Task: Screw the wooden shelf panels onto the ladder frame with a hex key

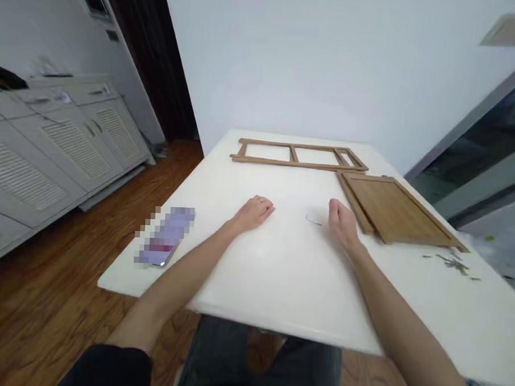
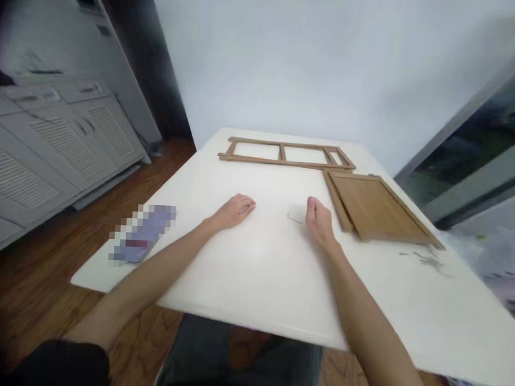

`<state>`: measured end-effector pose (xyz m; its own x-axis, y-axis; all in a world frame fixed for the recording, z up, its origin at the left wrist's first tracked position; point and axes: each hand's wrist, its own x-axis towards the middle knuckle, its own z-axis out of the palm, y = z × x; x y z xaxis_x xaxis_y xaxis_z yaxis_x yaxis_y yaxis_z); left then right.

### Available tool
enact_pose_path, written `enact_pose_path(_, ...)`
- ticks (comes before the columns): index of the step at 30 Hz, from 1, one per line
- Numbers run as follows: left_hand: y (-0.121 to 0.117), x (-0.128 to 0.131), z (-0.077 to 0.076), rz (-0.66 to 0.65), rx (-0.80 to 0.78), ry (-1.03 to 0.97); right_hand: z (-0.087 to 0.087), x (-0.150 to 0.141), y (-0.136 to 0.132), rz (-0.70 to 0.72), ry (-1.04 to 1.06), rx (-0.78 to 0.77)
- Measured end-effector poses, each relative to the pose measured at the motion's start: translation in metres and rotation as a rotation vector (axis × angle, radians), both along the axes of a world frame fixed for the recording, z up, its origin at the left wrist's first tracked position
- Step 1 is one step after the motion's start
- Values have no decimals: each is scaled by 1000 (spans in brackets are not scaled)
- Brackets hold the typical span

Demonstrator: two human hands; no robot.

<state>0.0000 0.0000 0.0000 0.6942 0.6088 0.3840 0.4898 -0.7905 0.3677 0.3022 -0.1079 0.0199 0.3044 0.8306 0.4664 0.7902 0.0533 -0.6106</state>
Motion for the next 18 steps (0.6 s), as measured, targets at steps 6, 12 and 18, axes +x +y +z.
enact_pose_path(6, 2, 1, -4, 40, -15, -21, 0, 8, 1, -20, -31, -6)
enact_pose_path(12, 1, 1, -8, 99, -4, -43, -7, 14, -4, 96, -250, -144)
enact_pose_path(18, 5, 4, -16, 161, 29, 7, -22, 23, -30, 159, -405, -356)
